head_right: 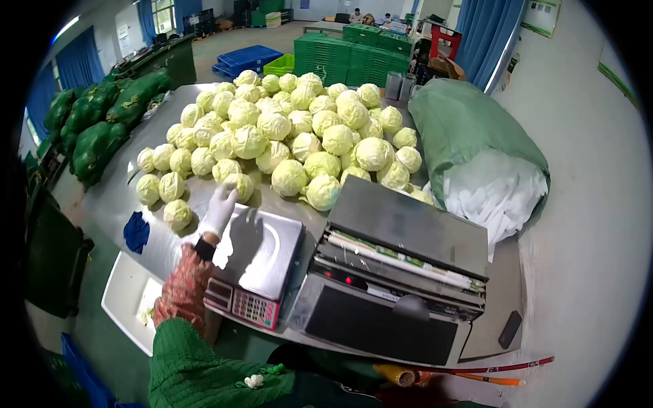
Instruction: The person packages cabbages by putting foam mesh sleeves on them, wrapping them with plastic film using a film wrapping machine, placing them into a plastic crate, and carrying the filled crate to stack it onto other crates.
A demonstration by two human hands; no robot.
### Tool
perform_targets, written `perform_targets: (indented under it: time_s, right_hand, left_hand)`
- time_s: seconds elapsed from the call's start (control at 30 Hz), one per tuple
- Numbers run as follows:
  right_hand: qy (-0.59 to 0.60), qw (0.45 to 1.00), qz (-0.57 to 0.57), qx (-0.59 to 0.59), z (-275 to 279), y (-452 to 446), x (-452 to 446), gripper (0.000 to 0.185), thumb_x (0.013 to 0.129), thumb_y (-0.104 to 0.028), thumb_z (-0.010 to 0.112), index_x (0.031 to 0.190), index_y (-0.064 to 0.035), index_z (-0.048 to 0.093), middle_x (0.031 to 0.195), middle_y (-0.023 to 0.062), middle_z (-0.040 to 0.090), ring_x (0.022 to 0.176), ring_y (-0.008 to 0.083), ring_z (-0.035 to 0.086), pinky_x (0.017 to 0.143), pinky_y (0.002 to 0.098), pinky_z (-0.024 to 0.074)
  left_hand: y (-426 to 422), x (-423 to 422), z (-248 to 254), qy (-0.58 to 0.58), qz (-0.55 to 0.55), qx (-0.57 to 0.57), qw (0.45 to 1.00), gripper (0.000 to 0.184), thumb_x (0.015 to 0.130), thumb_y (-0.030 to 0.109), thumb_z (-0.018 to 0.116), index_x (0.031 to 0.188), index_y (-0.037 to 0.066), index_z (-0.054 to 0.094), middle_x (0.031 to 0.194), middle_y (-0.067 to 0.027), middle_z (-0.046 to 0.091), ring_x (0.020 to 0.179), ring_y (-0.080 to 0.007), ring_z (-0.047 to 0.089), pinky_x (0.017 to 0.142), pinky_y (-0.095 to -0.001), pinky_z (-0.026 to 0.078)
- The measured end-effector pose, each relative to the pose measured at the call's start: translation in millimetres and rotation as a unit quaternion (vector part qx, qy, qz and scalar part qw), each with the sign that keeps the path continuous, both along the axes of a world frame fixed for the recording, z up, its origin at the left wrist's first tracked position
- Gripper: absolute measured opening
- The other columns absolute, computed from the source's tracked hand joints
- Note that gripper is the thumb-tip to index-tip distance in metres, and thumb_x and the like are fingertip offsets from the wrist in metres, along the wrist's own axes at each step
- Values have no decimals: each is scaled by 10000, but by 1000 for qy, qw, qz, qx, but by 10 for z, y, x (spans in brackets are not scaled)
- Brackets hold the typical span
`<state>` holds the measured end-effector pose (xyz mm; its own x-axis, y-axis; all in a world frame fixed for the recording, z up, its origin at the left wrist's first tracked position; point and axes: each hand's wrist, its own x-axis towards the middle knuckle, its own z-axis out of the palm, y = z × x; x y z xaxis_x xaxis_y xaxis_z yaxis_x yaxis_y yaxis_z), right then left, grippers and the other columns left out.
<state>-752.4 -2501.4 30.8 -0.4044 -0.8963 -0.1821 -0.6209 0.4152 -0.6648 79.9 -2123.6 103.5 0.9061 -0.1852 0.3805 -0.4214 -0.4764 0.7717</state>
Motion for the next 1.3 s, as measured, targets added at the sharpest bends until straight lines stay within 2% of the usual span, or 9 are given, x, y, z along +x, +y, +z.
perform_targets:
  time_s: [0.17, 0.2, 0.3, 0.37, 0.5, 0.7, 0.87, 1.17, 1.3]
  right_hand:
    - [-6, 995, 53, -80, 409, -224, 531, 299, 923, -346, 550, 953, -78, 678, 925, 67, 661, 684, 158, 590, 592, 347, 491]
    - [-21, 991, 80, -104, 463, -297, 632, 298, 923, -345, 549, 949, -78, 679, 923, 67, 661, 680, 158, 588, 589, 347, 490]
    - [-51, 985, 116, -115, 680, -495, 1068, 275, 943, -293, 533, 852, -77, 678, 853, 27, 619, 658, 120, 509, 579, 302, 438]
    - [-77, 952, 179, -234, 882, -407, 1671, 165, 905, -139, 579, 951, -13, 674, 838, 27, 619, 735, 105, 534, 676, 254, 457]
    - [-141, 933, 235, -231, 1192, -529, 2412, 190, 911, -137, 565, 976, -15, 695, 934, 33, 665, 832, 112, 593, 735, 258, 476]
    - [-131, 909, 344, -198, 1171, -1549, 3233, 214, 934, -177, 561, 983, -9, 685, 853, 25, 653, 694, 82, 575, 646, 226, 469]
    - [-137, 905, 358, -187, 935, -2587, 3914, 223, 930, -192, 567, 987, -10, 682, 863, 61, 692, 674, 93, 610, 614, 235, 476]
    - [151, 905, 366, -153, 382, -3469, 4602, 506, 771, -494, 660, 1015, -50, 655, 1003, 200, 673, 954, 371, 629, 830, 423, 491]
    - [-35, 900, 381, -209, 380, -3495, 4475, 425, 765, -336, 702, 1000, 3, 601, 923, 171, 661, 863, 307, 642, 759, 391, 499]
  left_hand:
    - [-601, 1155, 328, -199, 86, 290, 932, 807, 713, 299, 755, 1425, 240, 378, 1536, -132, 237, 1337, -454, 299, 1005, -585, 345]
    - [-669, 1334, 370, -236, 69, 366, 898, 877, 673, 286, 770, 1441, 267, 348, 1548, -125, 212, 1363, -478, 241, 983, -678, 302]
    - [-749, 1691, 344, -229, 11, 482, 846, 824, 688, 211, 726, 1428, 280, 370, 1524, -132, 269, 1315, -484, 330, 956, -651, 359]
    - [-814, 2145, 35, -277, -5, 413, 867, 751, 719, 205, 696, 1406, 258, 398, 1462, -166, 352, 1213, -487, 439, 899, -583, 439]
    - [-718, 2121, 81, -326, -49, 405, 853, 639, 740, 215, 676, 1335, 171, 445, 1348, -221, 428, 1059, -485, 513, 836, -497, 487]
    - [-377, 1218, 403, -355, -53, 233, 904, 852, 652, 112, 798, 1388, 101, 370, 1394, -250, 368, 1256, -446, 393, 1022, -474, 388]
    - [89, -128, 322, -388, -92, 301, 866, 815, 675, 141, 800, 1368, 166, 371, 1451, -209, 277, 1323, -488, 305, 1019, -576, 392]
    - [295, -1381, -129, -314, -50, 384, 867, 734, 686, 156, 746, 1341, 179, 416, 1473, -173, 278, 1325, -528, 276, 1023, -673, 283]
    - [296, -1743, -86, -165, -6, 406, 899, 785, 704, 146, 720, 1406, 156, 367, 1494, -194, 249, 1360, -507, 233, 1086, -660, 158]
